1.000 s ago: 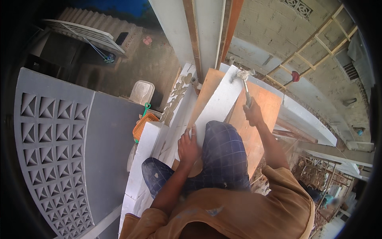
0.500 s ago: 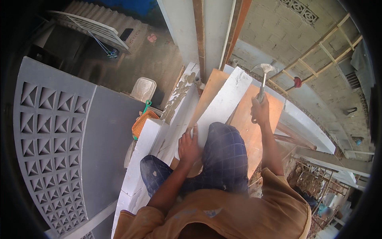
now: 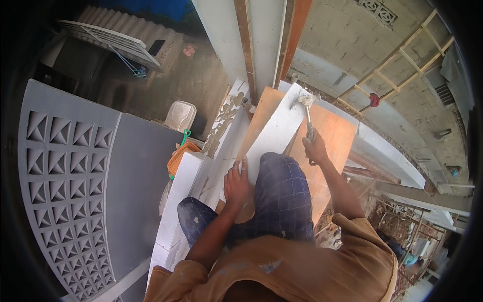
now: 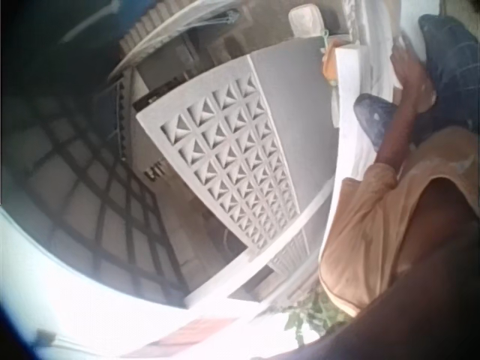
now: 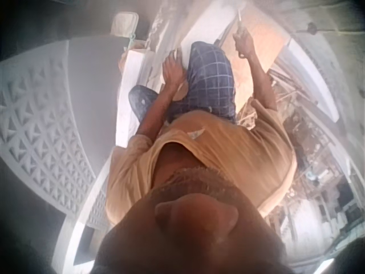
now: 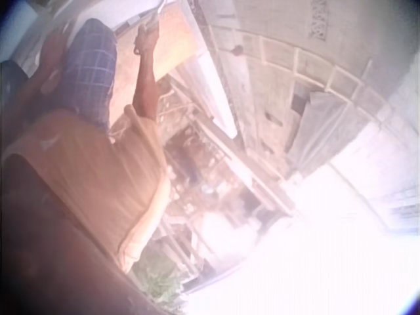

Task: The person measures and cuts white rectangular tiles on a wooden plank at a construction site. They use a tape measure to mark dimensions, a hand saw to cut the tile, and a hammer to tap the cut piece into place.

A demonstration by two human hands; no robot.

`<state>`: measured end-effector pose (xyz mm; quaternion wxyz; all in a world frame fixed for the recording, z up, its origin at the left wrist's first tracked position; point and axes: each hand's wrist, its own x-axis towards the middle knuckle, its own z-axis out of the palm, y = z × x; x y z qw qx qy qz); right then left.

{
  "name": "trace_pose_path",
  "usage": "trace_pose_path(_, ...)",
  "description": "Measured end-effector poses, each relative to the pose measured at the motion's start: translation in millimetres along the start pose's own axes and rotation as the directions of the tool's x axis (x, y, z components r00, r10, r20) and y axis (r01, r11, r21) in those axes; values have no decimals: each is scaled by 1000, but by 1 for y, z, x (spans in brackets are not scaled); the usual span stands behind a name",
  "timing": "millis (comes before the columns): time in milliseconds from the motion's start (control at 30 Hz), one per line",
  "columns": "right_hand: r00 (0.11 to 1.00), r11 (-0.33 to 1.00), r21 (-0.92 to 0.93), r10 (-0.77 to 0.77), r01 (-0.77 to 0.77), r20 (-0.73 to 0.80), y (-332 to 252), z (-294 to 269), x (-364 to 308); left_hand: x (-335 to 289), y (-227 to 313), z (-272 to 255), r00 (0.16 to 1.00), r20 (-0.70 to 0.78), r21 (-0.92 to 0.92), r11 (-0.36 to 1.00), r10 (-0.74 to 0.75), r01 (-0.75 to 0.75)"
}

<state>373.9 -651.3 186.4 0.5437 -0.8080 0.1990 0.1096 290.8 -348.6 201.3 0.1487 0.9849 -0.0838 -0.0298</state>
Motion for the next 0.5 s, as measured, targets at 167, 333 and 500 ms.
trace_pose_path(167,977,973,200,-78,118,-197,-34,-21,33,4,2,-6,999,36,7,1000,1,-1)
trace_pose_path(333,996,999,-24,-40,38,-83,4,-8,13,-2,-1,5,1000,23,67,998,6,-8)
trace_pose_path(500,980,980,184,-44,80,-194,-29,-23,38,1,-2,3,997,75,10,1000,-23,22)
